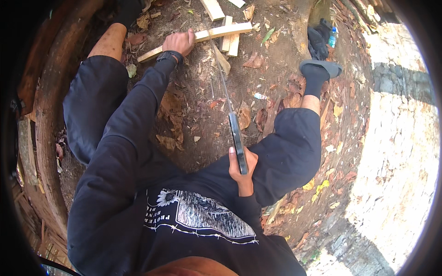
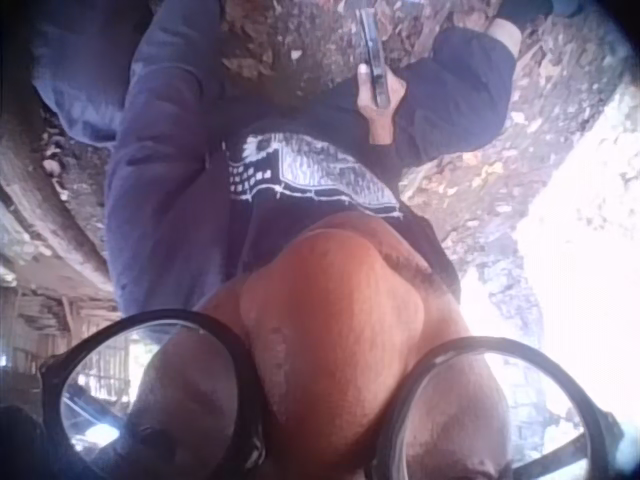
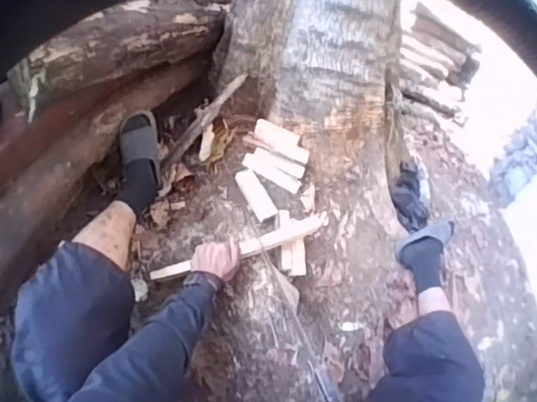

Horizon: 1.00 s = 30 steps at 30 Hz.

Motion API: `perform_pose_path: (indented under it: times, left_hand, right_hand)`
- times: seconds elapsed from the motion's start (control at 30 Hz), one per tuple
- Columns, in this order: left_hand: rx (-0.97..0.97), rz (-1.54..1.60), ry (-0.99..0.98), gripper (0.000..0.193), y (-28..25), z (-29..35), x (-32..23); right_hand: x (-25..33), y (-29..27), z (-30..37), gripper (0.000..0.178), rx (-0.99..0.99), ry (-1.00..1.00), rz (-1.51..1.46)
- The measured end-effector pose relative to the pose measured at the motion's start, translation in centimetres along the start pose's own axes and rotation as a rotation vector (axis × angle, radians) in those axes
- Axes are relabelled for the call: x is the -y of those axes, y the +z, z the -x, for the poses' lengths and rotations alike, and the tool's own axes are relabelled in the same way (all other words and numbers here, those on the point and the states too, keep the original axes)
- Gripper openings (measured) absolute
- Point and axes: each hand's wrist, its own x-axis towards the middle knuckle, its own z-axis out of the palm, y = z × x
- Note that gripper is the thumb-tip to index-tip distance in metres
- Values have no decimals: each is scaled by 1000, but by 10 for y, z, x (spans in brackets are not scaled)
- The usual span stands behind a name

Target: The person sits on the ground and uses a hand saw to cut small pieces of wood. They hold the wood with their left hand and saw with their right hand, creating smaller segments that are placed on the ground.

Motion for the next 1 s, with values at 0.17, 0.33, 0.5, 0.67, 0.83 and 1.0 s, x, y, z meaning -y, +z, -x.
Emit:
perform_pose_path:
  times: [0.17,0.33,0.5,0.67,0.83,1.0]
  left_hand:
    - [18,-17,-3,72,-1,-3,-2]
    - [-28,-42,24,72,3,-6,4]
    - [-37,-25,19,72,3,-2,4]
    - [6,13,36,72,-3,16,-13]
    - [8,-24,35,72,-7,-7,-1]
    - [-13,12,23,71,-4,1,3]
  right_hand:
    - [-20,54,-94,16,-12,-83,-107]
    - [-5,59,-114,18,35,-17,-142]
    - [5,5,-10,16,42,8,-17]
    - [-5,38,-62,15,16,28,-92]
    - [-12,89,-127,18,-39,-55,-170]
    - [-2,15,-19,15,55,34,-29]
